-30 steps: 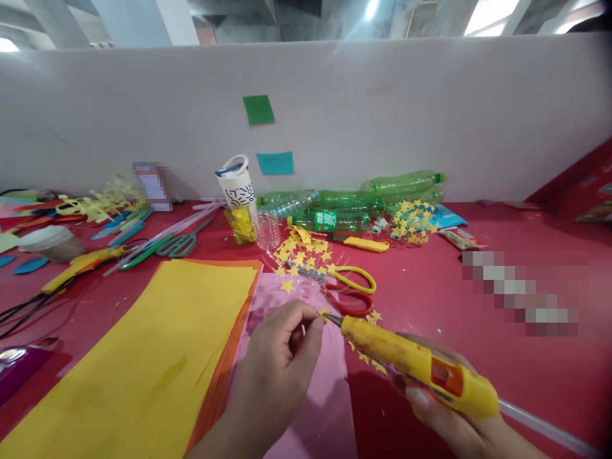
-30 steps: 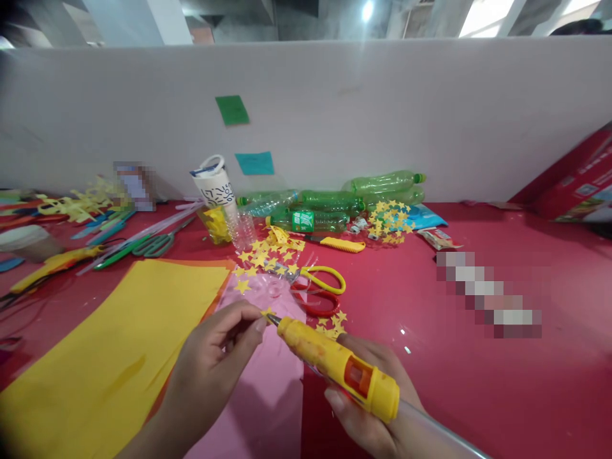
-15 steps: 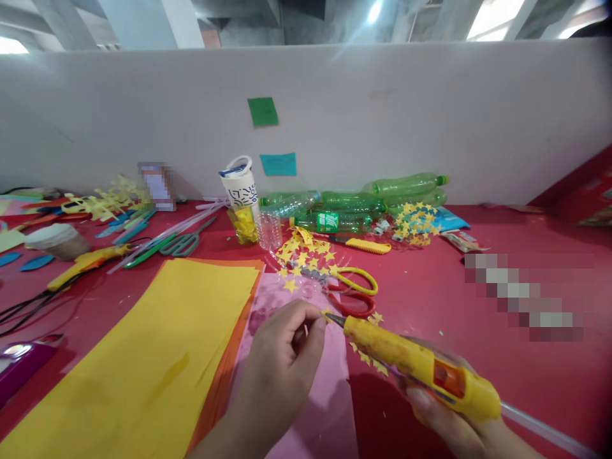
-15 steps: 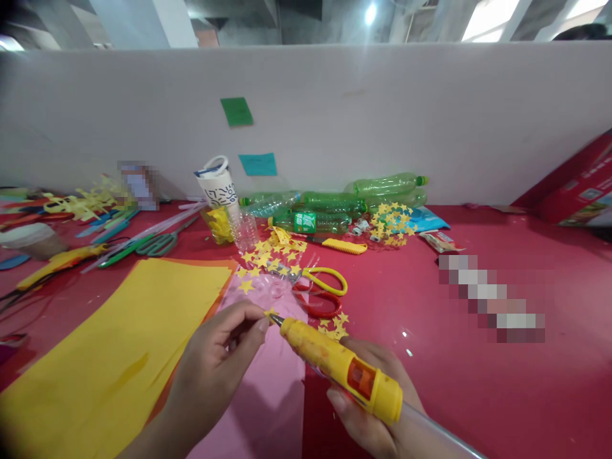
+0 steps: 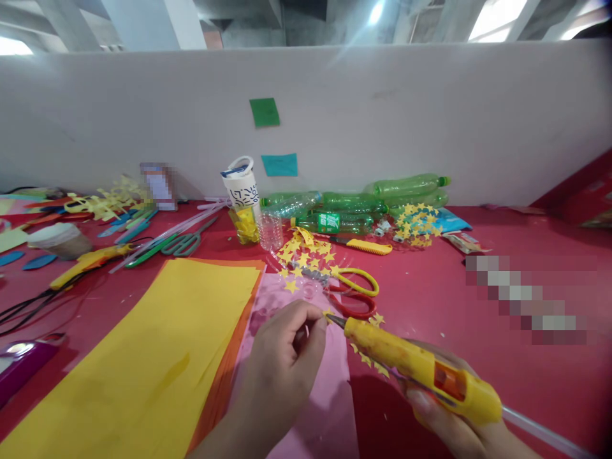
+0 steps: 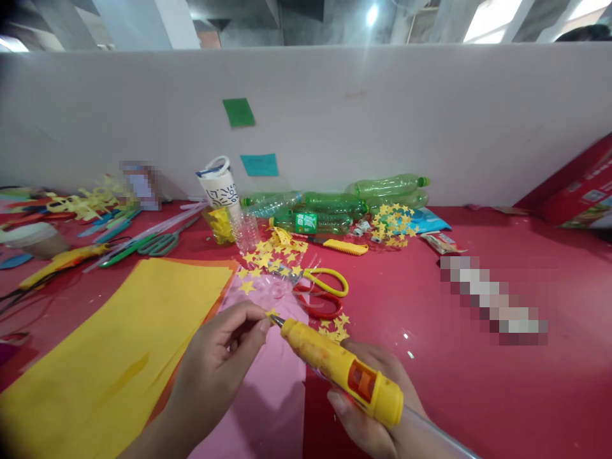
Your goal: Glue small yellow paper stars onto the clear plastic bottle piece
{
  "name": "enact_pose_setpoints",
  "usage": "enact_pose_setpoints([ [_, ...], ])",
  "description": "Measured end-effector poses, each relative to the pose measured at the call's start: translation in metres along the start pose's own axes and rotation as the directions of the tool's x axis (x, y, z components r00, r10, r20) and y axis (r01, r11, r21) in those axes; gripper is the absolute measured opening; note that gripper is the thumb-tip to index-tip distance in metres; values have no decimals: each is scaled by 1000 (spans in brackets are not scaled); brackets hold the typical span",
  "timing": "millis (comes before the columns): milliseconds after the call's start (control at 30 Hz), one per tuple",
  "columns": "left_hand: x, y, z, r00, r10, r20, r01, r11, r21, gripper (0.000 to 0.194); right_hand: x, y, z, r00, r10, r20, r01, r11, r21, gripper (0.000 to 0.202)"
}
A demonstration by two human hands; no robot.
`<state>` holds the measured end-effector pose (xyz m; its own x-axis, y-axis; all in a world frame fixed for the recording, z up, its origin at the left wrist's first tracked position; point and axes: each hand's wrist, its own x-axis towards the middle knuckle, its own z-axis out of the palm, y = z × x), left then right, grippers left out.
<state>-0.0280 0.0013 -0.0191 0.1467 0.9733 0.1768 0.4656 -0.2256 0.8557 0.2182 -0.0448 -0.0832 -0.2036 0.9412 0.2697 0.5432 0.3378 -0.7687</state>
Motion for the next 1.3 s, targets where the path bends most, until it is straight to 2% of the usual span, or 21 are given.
enact_pose_setpoints([
  [200,0,0,2,1000,6,3,-6,1000,14,17,6,-7,0,999,-26,-46,25,999,-34,42],
  [300,0,-1,1,999,41,-3,-40,997,66,17,11,-15,0,997,-64,-38,62,996,-58,32],
  [400,-2,-3,0,976,214,-32,-204,959,199,10,16,-28,1,994,-101,-35,98,991,-92,18],
  [500,-5,-5,-3,893,449,-38,-425,866,263,18,21,-38,1,987,-106,-118,89,985,-145,11],
  [533,-6,-5,-4,874,484,-41,-460,852,249,21,24,-41,0,985,-97,-141,76,986,-146,13],
  [567,-6,-4,-4,873,485,-50,-464,857,224,21,27,-42,-2,985,-79,-155,58,989,-138,14],
  [633,-5,-1,-6,914,400,-66,-387,910,150,14,37,-39,-10,982,-41,-182,20,993,-115,11],
  [733,0,5,-8,984,176,-28,-177,984,-16,12,54,-24,-28,977,19,-213,-60,980,-187,20],
  [767,2,7,-9,994,106,6,-106,991,-80,14,60,-16,-34,989,22,-145,-58,966,-254,13],
  [800,4,10,-10,998,43,45,-36,989,-141,16,66,-8,-39,1000,12,0,-12,954,-298,9],
  [833,5,12,-10,996,-12,90,29,980,-195,18,70,1,-42,994,23,109,15,943,-333,14],
  [900,8,15,-11,977,-99,190,150,949,-277,20,78,19,-46,977,15,214,69,924,-377,31],
  [967,9,16,-11,947,-146,285,241,911,-334,21,82,34,-47,961,-1,276,120,903,-412,40],
  [1067,9,17,-11,908,-155,390,324,850,-415,22,86,45,-49,956,-15,294,152,880,-450,50],
  [1133,9,17,-10,889,-153,431,364,807,-465,21,88,38,-53,958,-35,286,174,862,-477,56],
  [1200,9,19,-9,873,-162,460,403,770,-494,20,88,19,-54,962,-92,256,209,853,-477,53],
  [1267,9,20,-7,854,-182,487,443,746,-498,19,86,-10,-49,970,-192,150,237,886,-398,28],
  [1300,9,21,-6,844,-193,501,463,734,-497,18,85,-27,-45,965,-224,133,256,909,-328,20],
])
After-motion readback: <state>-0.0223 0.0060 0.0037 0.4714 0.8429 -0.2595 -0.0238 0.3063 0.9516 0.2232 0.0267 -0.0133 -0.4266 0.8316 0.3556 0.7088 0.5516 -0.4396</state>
